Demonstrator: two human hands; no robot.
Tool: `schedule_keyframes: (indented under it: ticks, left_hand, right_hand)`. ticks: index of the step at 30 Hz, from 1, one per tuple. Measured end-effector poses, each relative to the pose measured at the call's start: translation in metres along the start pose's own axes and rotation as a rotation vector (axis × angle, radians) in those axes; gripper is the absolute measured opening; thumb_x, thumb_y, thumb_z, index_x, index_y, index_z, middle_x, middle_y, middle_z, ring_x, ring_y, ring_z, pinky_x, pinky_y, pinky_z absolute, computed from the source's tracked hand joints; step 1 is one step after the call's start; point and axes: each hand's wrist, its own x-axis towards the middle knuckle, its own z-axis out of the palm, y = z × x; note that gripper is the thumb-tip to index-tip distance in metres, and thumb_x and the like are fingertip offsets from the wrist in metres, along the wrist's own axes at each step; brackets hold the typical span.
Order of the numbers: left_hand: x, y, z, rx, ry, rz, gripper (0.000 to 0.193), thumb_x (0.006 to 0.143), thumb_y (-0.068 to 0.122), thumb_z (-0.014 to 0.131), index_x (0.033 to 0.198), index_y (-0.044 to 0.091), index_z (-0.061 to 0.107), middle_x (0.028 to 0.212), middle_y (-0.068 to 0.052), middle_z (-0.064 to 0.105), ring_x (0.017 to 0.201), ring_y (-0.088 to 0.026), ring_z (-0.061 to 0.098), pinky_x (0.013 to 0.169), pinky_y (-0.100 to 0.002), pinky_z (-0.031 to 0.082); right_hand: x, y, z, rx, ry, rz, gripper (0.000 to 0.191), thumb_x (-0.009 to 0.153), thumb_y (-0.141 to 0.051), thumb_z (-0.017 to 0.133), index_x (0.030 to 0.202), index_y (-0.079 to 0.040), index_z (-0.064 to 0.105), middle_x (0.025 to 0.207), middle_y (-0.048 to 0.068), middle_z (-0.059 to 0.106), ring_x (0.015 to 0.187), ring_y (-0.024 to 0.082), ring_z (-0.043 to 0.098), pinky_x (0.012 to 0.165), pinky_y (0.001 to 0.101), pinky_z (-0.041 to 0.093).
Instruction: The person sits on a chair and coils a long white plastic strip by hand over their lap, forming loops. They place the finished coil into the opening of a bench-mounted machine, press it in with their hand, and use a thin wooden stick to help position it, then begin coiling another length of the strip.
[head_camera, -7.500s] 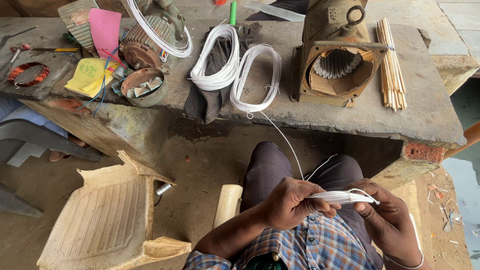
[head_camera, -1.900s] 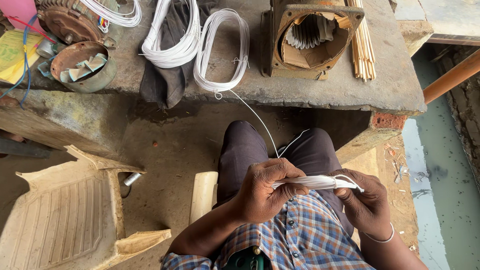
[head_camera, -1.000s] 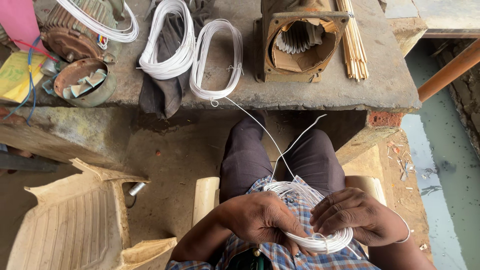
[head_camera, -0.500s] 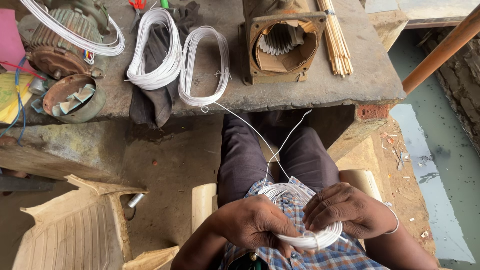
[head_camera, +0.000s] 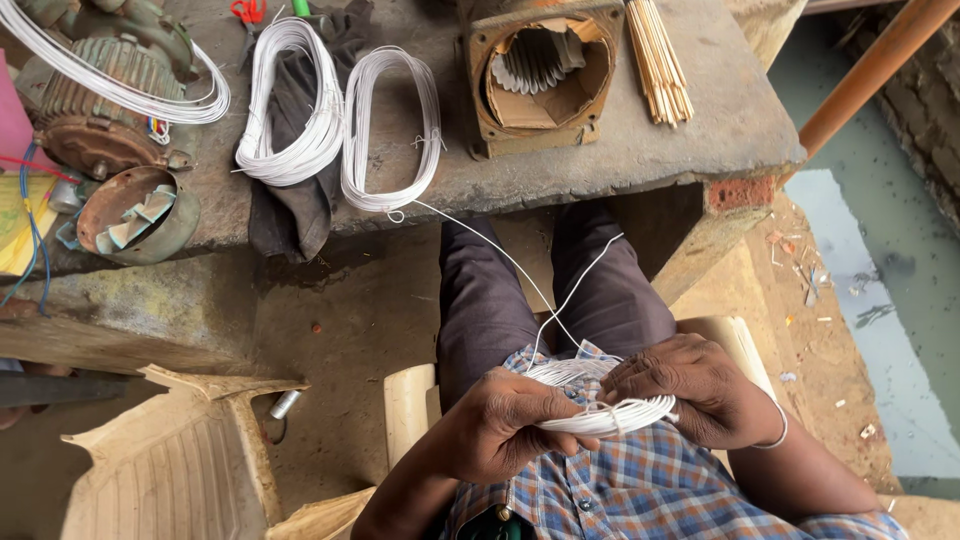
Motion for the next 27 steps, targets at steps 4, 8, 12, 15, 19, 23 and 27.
schedule_keyframes:
  ticks: [4, 8, 12, 15, 19, 23, 27]
  left_hand:
    - [0.002, 0.003, -0.001, 0.032, -0.013, -0.019, 0.021, 0.101, 0.006, 0.071, 0.120, -0.002, 0.071, 0.102, -0.014, 0.078, 0.093, -0.019, 0.079, 0.085, -0.031, 0.066]
    - [0.004, -0.001, 0.000, 0.009, 0.001, -0.006, 0.022, 0.101, 0.008, 0.070, 0.121, -0.002, 0.070, 0.103, -0.015, 0.078, 0.094, -0.020, 0.079, 0.085, -0.032, 0.067]
    - [0.000, -0.005, 0.002, -0.009, 0.012, -0.009, 0.025, 0.103, 0.012, 0.069, 0.123, -0.003, 0.069, 0.105, -0.016, 0.077, 0.097, -0.021, 0.079, 0.088, -0.034, 0.067]
    - [0.000, -0.012, 0.005, -0.048, 0.040, 0.011, 0.026, 0.104, 0.017, 0.066, 0.122, -0.001, 0.069, 0.104, -0.015, 0.078, 0.095, -0.021, 0.079, 0.085, -0.034, 0.068]
    - [0.000, -0.019, 0.008, -0.042, 0.090, 0.053, 0.029, 0.107, 0.019, 0.064, 0.128, -0.001, 0.064, 0.106, -0.016, 0.077, 0.098, -0.022, 0.079, 0.086, -0.035, 0.068]
    - [0.000, -0.020, 0.008, -0.007, 0.110, 0.051, 0.028, 0.107, 0.019, 0.063, 0.128, 0.000, 0.065, 0.104, -0.015, 0.078, 0.097, -0.022, 0.079, 0.088, -0.036, 0.068]
    - [0.002, -0.019, 0.007, 0.016, 0.112, 0.063, 0.026, 0.108, 0.018, 0.062, 0.125, -0.001, 0.065, 0.104, -0.015, 0.077, 0.097, -0.023, 0.079, 0.087, -0.036, 0.067]
  right_hand:
    - [0.000, 0.000, 0.000, 0.006, -0.014, -0.001, 0.025, 0.092, -0.002, 0.057, 0.113, -0.002, 0.071, 0.109, 0.013, 0.080, 0.103, 0.033, 0.082, 0.090, 0.0409, 0.064]
    - [-0.002, -0.001, -0.003, -0.015, -0.031, 0.023, 0.026, 0.091, -0.002, 0.057, 0.114, -0.002, 0.070, 0.111, 0.013, 0.080, 0.102, 0.033, 0.081, 0.090, 0.0407, 0.063]
    - [-0.003, -0.001, -0.003, -0.020, -0.021, 0.030, 0.027, 0.090, -0.002, 0.057, 0.114, -0.002, 0.070, 0.109, 0.013, 0.080, 0.101, 0.032, 0.082, 0.088, 0.0401, 0.063]
    - [-0.003, -0.001, -0.001, -0.018, 0.006, 0.057, 0.029, 0.087, -0.002, 0.056, 0.113, -0.001, 0.070, 0.109, 0.015, 0.079, 0.097, 0.031, 0.082, 0.087, 0.0397, 0.064]
    - [-0.004, 0.000, 0.001, -0.060, 0.053, 0.053, 0.022, 0.094, -0.007, 0.061, 0.113, 0.000, 0.070, 0.109, 0.015, 0.080, 0.099, 0.031, 0.082, 0.087, 0.0391, 0.064]
    - [-0.006, 0.001, 0.003, -0.083, 0.082, 0.106, 0.021, 0.096, -0.014, 0.066, 0.112, -0.001, 0.071, 0.107, 0.014, 0.081, 0.096, 0.029, 0.083, 0.083, 0.0376, 0.065]
    - [-0.007, 0.002, 0.003, -0.101, 0.085, 0.090, 0.021, 0.097, -0.016, 0.066, 0.112, -0.001, 0.070, 0.108, 0.014, 0.080, 0.098, 0.031, 0.081, 0.085, 0.0389, 0.064]
